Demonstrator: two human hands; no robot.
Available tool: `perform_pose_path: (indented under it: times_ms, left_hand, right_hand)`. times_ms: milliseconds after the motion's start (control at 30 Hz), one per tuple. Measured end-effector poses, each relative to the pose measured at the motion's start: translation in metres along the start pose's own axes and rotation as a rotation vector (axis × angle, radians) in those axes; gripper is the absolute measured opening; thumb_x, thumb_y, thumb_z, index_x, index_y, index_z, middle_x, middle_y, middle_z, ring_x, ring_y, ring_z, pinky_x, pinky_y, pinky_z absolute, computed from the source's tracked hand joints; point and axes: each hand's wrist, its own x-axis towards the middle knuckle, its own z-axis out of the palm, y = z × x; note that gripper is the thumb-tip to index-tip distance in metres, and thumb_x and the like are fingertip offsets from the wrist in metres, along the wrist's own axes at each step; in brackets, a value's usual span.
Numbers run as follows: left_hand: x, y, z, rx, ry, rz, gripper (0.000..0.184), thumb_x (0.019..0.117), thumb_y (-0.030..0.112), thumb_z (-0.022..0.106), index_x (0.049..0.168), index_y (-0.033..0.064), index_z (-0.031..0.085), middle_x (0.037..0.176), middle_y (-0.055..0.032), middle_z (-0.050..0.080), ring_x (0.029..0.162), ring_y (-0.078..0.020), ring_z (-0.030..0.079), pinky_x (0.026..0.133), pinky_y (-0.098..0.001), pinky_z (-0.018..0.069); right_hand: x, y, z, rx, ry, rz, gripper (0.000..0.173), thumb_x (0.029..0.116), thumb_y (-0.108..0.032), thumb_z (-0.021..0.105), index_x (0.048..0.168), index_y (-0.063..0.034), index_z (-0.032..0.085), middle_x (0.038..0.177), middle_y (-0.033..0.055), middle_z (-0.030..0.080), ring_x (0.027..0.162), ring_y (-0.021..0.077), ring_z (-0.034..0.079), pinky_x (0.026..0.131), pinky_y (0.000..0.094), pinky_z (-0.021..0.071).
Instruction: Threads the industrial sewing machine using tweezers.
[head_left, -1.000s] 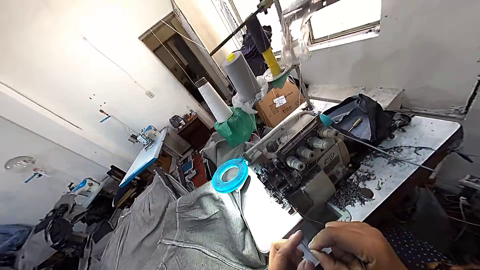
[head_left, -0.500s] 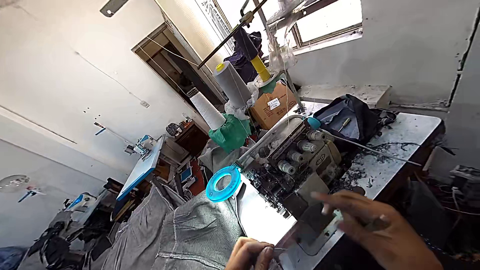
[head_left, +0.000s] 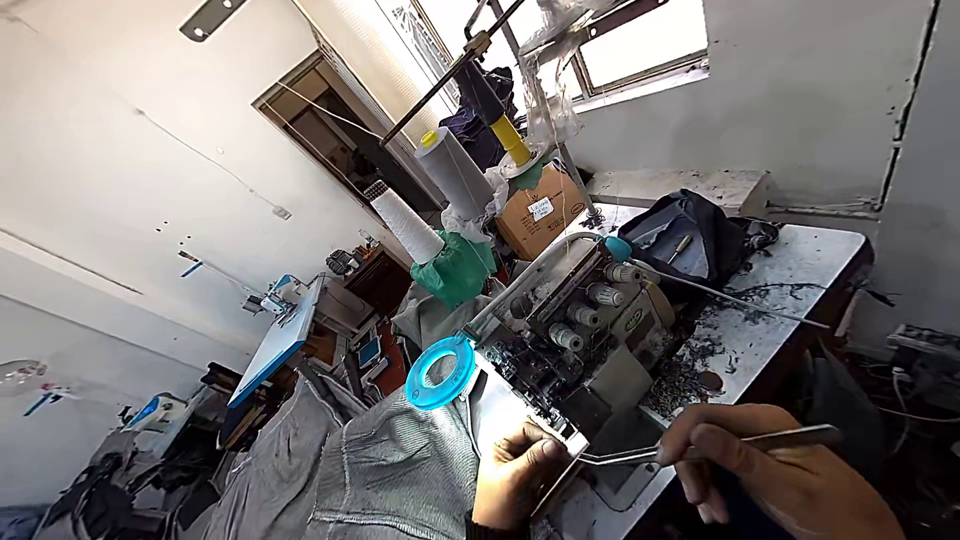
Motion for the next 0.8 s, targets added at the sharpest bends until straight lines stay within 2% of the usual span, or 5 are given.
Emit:
perform_pose_path:
  times_ms: [100, 167, 233, 400, 800]
  left_hand:
    - [0.0, -0.001, -0.002, 0.002, 0.014, 0.0, 0.008, 0.0896, 0.017, 0.076, 0.088, 0.0089, 0.079, 0.075, 0.0065, 0.07, 0.053, 0.0072, 0.051, 0.05, -0.011, 0.0438]
    - [-0.001, -0.001, -0.001, 0.004, 0.023, 0.002, 0.009, 0.0896, 0.017, 0.076, 0.087, 0.0089, 0.078, 0.074, 0.0072, 0.069, 0.053, 0.0074, 0.051, 0.05, -0.0109, 0.0433]
    - [-0.001, -0.002, -0.002, -0.004, 0.014, 0.005, 0.009, 0.0904, 0.017, 0.075, 0.088, 0.0086, 0.078, 0.073, 0.0072, 0.068, 0.053, 0.0073, 0.051, 0.05, -0.0111, 0.0435]
    - [-0.001, -0.003, -0.001, -0.018, 0.008, 0.024, 0.008, 0.0909, 0.015, 0.075, 0.088, 0.0077, 0.078, 0.075, 0.0059, 0.069, 0.053, 0.0074, 0.051, 0.051, -0.0105, 0.0436]
    - [0.0, -0.003, -0.003, -0.046, -0.038, 0.033, 0.007, 0.0914, 0.014, 0.074, 0.089, 0.0088, 0.078, 0.078, 0.0063, 0.069, 0.056, 0.0079, 0.052, 0.052, -0.01, 0.0439]
  right_hand:
    - [-0.002, 0.008, 0.008, 0.211, 0.0, 0.166, 0.017, 0.0973, -0.021, 0.07, 0.113, -0.0182, 0.072, 0.09, -0.0028, 0.078, 0.078, 0.0099, 0.075, 0.072, 0.0264, 0.0641]
    - [-0.005, 0.01, 0.014, 0.224, 0.015, 0.202, 0.021, 0.0979, -0.007, 0.065, 0.117, -0.0147, 0.068, 0.097, 0.0001, 0.079, 0.086, 0.0152, 0.077, 0.082, 0.0313, 0.0648]
    - [-0.009, 0.012, 0.021, 0.103, 0.08, 0.142, 0.021, 0.1001, -0.003, 0.059, 0.117, -0.0106, 0.068, 0.096, -0.0017, 0.079, 0.086, 0.0135, 0.077, 0.081, 0.0306, 0.0653]
    - [-0.015, 0.036, 0.013, -0.239, 0.097, -0.256, 0.02, 0.0979, -0.016, 0.07, 0.116, -0.0133, 0.076, 0.106, -0.0014, 0.077, 0.094, 0.0061, 0.074, 0.083, 0.022, 0.0628]
    - [-0.01, 0.046, 0.015, -0.556, -0.018, -0.478, 0.011, 0.1015, -0.016, 0.062, 0.107, -0.0073, 0.064, 0.099, 0.005, 0.074, 0.098, 0.0024, 0.07, 0.086, 0.0142, 0.0554]
